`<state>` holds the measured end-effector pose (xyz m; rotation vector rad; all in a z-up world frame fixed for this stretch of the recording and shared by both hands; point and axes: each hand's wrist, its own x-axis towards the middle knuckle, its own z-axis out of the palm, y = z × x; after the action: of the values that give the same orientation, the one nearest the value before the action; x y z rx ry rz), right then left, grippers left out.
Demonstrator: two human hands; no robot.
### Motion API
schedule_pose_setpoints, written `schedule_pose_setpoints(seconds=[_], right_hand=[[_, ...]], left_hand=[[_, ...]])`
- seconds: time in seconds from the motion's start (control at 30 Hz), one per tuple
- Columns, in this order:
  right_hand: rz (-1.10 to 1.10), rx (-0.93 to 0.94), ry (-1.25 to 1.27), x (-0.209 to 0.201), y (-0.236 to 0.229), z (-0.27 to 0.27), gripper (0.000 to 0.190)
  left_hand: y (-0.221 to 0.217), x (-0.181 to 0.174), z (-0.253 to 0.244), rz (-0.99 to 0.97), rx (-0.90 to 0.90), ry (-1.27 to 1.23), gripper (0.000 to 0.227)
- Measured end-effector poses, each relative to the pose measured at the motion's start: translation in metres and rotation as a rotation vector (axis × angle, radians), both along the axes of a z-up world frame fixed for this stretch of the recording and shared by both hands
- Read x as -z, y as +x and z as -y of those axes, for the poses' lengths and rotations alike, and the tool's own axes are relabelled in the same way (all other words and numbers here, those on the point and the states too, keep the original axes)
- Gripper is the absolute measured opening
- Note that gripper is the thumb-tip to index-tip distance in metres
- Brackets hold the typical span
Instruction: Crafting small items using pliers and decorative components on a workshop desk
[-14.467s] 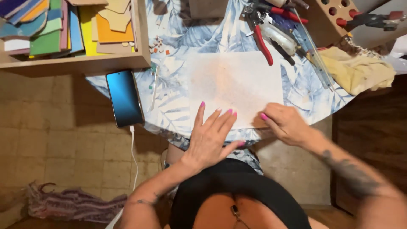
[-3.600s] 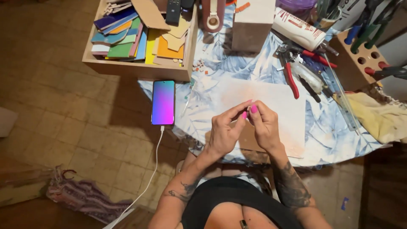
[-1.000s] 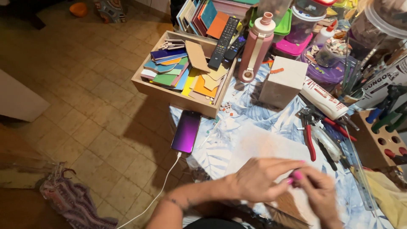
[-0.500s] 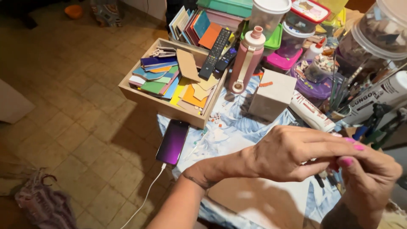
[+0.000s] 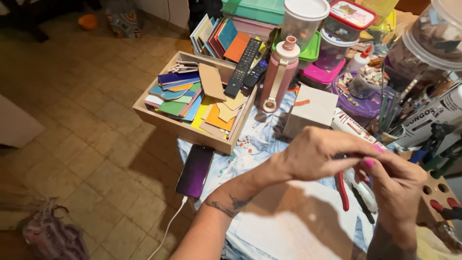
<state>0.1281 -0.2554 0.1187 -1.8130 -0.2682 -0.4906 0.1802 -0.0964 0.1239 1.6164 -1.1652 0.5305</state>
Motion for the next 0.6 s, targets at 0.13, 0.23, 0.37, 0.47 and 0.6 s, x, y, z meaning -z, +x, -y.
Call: schedule_pose_setpoints(seconds=[0.13,0.23,0.37,0.47,0.6], right_hand=[[-0.094,0.006,0.149,0.006,0.015,-0.011,0.009],[-0.142,-0.082,0.085,-0.004,0.017,-0.025,0.027],[-0.030,-0.260,0.154,0.005,0.027,-0.021,0.046],[-0.051,-0.286,0.133,0.007,0.030,-0.019,0.048],[-0.061,-0.301,0.114,0.009,0.033,-0.016,0.046]], left_hand=[[0.024,-0.002,-0.006,-0.139,0.145,-0.037,0.021],[0.037,-0.003,-0.013,-0.247,0.168,-0.056,0.019],[0.051,-0.005,-0.022,-0.426,0.098,-0.186,0.018],[0.051,-0.009,-0.029,-0.509,0.076,-0.221,0.017],[0.055,-0.006,-0.030,-0.573,0.066,-0.222,0.018]])
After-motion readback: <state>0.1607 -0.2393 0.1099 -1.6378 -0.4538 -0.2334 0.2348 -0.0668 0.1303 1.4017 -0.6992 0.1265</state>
